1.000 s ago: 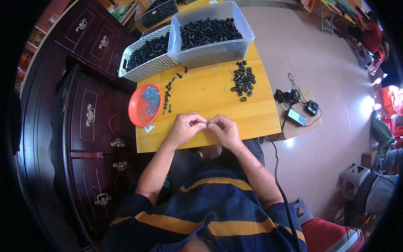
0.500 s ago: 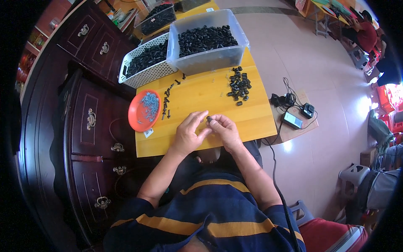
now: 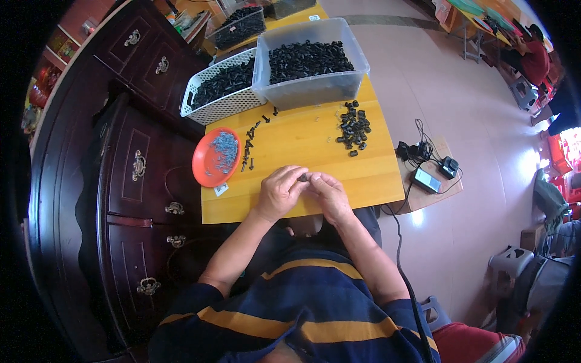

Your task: The person assembles small plastic parts by hand, inserting metal pins into them.

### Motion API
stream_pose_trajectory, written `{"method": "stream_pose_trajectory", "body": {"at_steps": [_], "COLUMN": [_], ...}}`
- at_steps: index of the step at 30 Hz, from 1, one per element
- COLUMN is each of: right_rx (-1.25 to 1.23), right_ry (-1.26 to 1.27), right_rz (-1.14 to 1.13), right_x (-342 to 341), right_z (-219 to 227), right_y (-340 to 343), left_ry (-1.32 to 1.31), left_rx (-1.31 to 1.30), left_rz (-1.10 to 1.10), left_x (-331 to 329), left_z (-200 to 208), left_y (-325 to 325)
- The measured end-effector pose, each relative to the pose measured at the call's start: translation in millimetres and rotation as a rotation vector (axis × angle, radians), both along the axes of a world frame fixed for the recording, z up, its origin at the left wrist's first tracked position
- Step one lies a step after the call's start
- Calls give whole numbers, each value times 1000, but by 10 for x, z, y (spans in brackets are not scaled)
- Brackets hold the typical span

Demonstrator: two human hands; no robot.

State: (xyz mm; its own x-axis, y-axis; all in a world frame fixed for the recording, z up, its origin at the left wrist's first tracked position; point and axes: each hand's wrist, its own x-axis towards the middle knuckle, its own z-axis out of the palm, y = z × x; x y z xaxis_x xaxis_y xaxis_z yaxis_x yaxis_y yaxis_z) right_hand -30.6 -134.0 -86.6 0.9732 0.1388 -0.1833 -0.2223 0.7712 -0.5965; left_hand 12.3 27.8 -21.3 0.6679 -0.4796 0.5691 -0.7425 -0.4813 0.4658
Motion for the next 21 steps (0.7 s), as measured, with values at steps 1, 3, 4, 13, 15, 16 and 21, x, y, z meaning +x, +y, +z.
{"method": "stream_pose_trajectory", "body": {"at_steps": [1, 3, 4, 13, 15, 16, 21], "right_rx": [-13, -36, -59, -855, -1138, -1301, -1761], "right_ry": [-8, 8, 25, -208, -256, -303, -430], "right_rz": [17, 11, 2, -382, -467, -518, -588], "right_x": [8, -4, -3, 88, 133, 128, 199], "right_z": [-9, 63, 115, 99, 49, 162, 233], "right_y": [5, 23, 41, -493, -663, -704, -790], "left_ry": [-3, 35, 30, 416, 571, 731, 921], "left_rx": [1, -35, -34, 82, 86, 92, 151], "left_rz": [4, -6, 2, 27, 8, -20, -84], "left_x": [3, 8, 10, 22, 65, 94, 517], "left_z": [5, 26, 43, -12, -107, -110, -80], "left_y": [5, 19, 23, 278, 415, 481, 803]}}
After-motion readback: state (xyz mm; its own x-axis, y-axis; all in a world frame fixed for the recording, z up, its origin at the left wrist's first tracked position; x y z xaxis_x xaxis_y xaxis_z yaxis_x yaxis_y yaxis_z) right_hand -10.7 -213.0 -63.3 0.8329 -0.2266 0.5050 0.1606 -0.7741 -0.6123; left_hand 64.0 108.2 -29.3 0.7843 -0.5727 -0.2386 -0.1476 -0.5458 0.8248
